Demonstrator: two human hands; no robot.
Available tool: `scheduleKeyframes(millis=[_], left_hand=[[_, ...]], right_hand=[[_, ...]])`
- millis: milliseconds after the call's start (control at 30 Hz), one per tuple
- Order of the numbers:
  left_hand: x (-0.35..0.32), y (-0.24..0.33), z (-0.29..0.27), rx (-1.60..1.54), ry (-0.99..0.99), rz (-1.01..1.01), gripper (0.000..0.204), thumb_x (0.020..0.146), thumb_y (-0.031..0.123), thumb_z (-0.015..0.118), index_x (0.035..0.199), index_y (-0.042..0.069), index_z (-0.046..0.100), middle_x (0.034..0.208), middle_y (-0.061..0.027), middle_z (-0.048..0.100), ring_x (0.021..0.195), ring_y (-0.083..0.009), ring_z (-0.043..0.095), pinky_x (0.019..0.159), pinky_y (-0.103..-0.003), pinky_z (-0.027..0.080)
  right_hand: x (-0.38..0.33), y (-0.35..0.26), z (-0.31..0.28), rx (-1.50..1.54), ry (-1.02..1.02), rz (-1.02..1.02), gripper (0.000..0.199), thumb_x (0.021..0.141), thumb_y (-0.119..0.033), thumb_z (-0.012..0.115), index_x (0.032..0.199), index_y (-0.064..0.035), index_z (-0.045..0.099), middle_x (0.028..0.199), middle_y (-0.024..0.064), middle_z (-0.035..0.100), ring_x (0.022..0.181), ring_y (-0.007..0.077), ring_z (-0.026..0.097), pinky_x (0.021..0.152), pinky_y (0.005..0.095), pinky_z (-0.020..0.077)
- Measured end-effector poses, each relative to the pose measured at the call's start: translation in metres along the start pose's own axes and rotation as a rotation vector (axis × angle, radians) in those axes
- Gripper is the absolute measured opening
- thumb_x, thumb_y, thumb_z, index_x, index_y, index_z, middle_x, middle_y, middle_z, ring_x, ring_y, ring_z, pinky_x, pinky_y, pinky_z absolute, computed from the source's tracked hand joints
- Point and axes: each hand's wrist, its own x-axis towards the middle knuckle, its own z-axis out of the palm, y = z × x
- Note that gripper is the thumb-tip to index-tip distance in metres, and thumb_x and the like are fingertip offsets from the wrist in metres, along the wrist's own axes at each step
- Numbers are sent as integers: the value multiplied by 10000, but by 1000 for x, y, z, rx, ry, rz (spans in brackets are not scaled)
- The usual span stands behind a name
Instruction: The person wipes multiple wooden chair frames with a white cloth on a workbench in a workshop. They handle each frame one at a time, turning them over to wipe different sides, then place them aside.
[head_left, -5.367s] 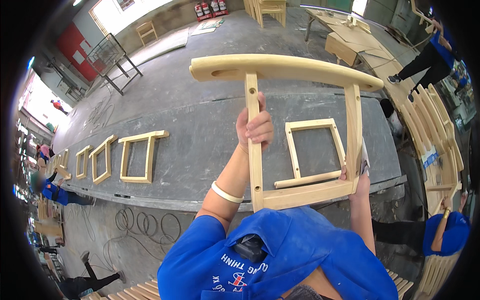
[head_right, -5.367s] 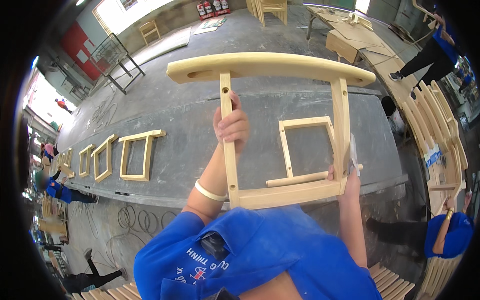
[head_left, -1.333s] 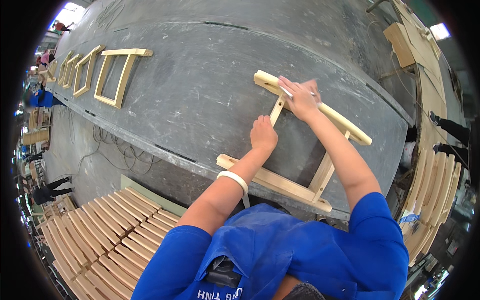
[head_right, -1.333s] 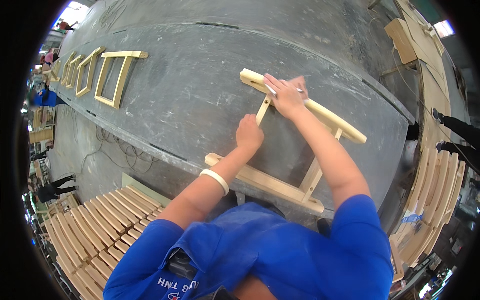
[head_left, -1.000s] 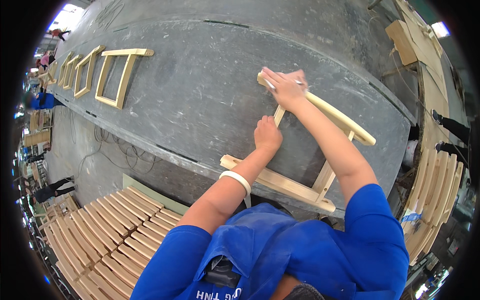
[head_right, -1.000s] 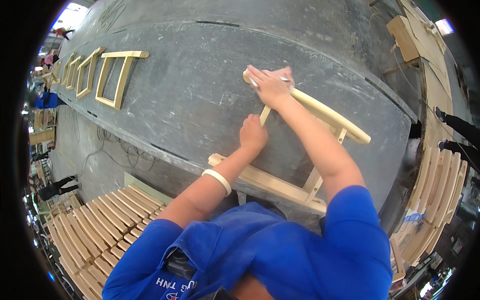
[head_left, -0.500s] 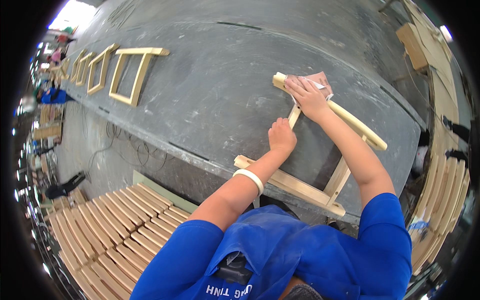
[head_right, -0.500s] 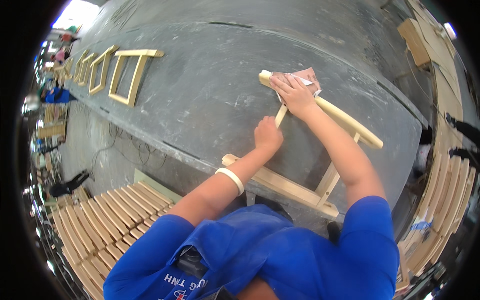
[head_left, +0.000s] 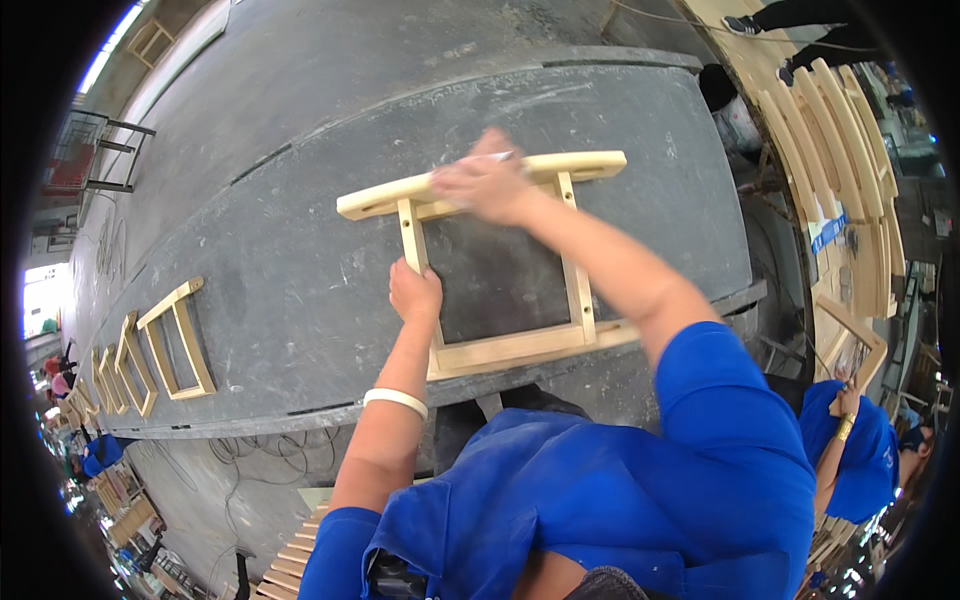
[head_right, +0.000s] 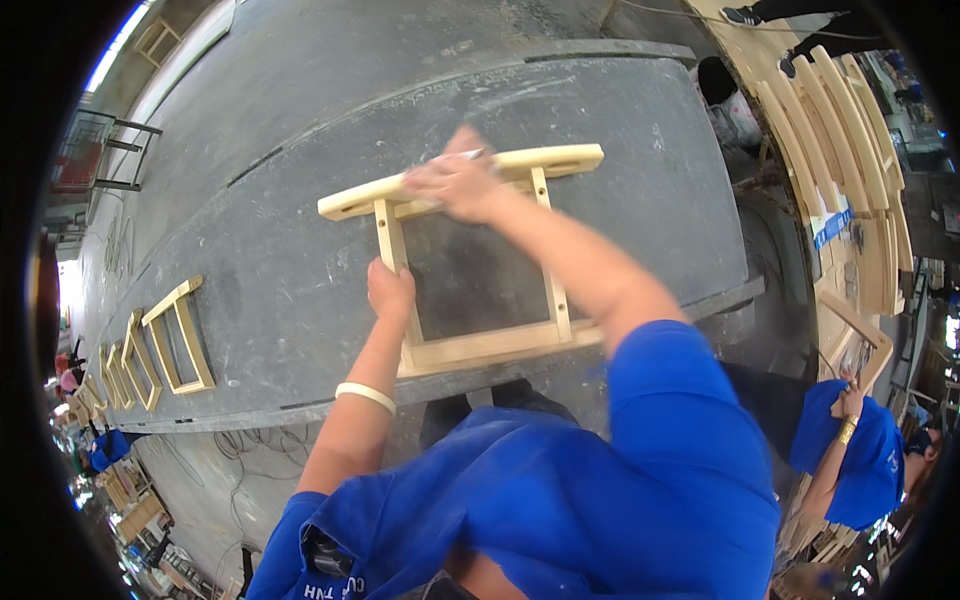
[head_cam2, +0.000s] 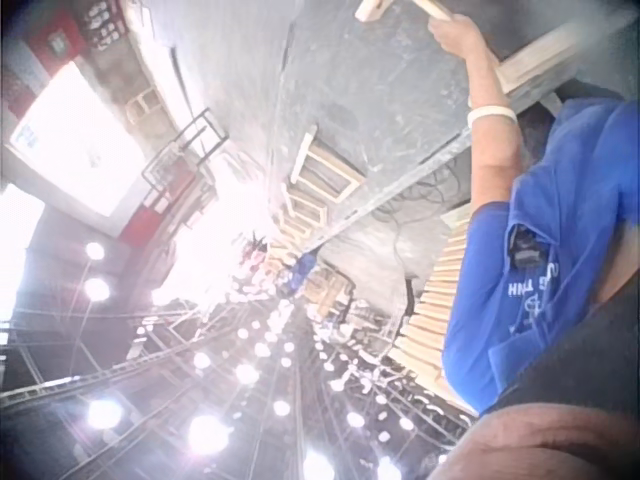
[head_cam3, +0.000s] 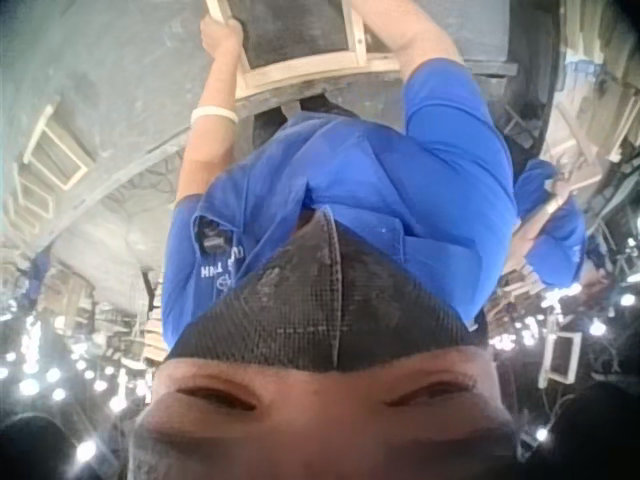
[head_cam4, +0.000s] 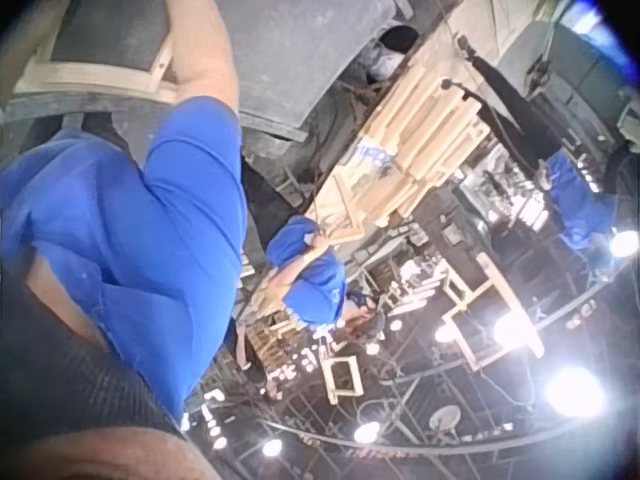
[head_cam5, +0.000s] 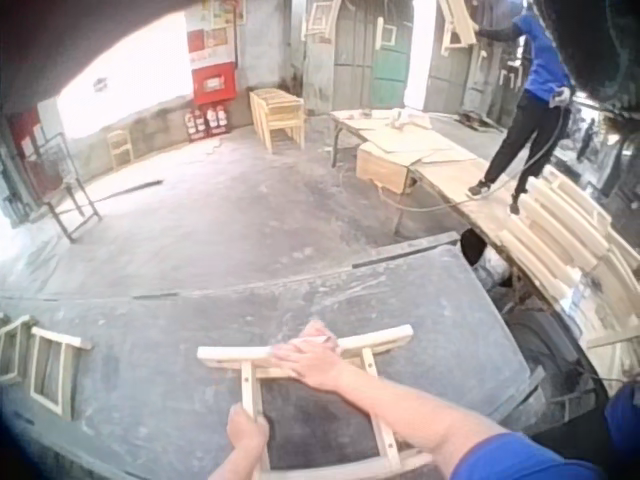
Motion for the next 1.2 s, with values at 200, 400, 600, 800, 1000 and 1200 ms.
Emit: scheduleKeyframes(millis=[200,400,600,800,1000,1200], left_hand=[[0,-1,0,-28,-23,-27,311,795,191,618,1054,30,558,1064,-141,576,1004,-353,566,833,-474,446],[2,-1,0,23,-46,2,320,785,205,617,1046,28,561,1076,-165,577,1015,-360,570,844,-472,451],[10,-7,6,8,-52,33,344,777,206,619,1042,-7,568,1081,-200,581,977,-380,587,842,-469,462],[20,-18,-2,-623,-377,-142,526,823,390,634,1179,10,557,1061,-156,630,982,-277,611,833,-391,480],[-3,-38,-8,-959,-649,-394,637,868,507,559,1283,30,485,1221,-148,556,1099,-262,532,940,-372,420],[-12,-35,-13,-884,-661,-292,732,852,481,587,1405,80,324,1410,-144,372,1278,-312,364,1016,-478,318]], right_hand=[[-168,85,-72,-134,-106,140,659,775,-158,616,1393,-226,397,1447,-39,377,1202,235,473,1022,361,387],[-298,65,-128,-306,-632,970,457,950,-327,441,1384,-188,411,1433,-18,395,1218,279,464,999,366,402],[-242,-35,-124,1506,895,1463,446,956,-349,476,1247,-11,496,1203,130,581,1133,266,546,975,432,416],[-171,-91,-96,1729,967,1652,482,961,-383,466,1263,-9,467,1243,111,556,1141,250,532,1007,409,390],[-187,-83,-58,1543,659,1843,545,965,-439,427,1298,-7,435,1292,137,520,1190,247,490,976,410,376],[-177,-104,-47,1379,543,1870,579,977,-415,413,1339,37,395,1345,141,479,1231,230,445,1035,368,317]])
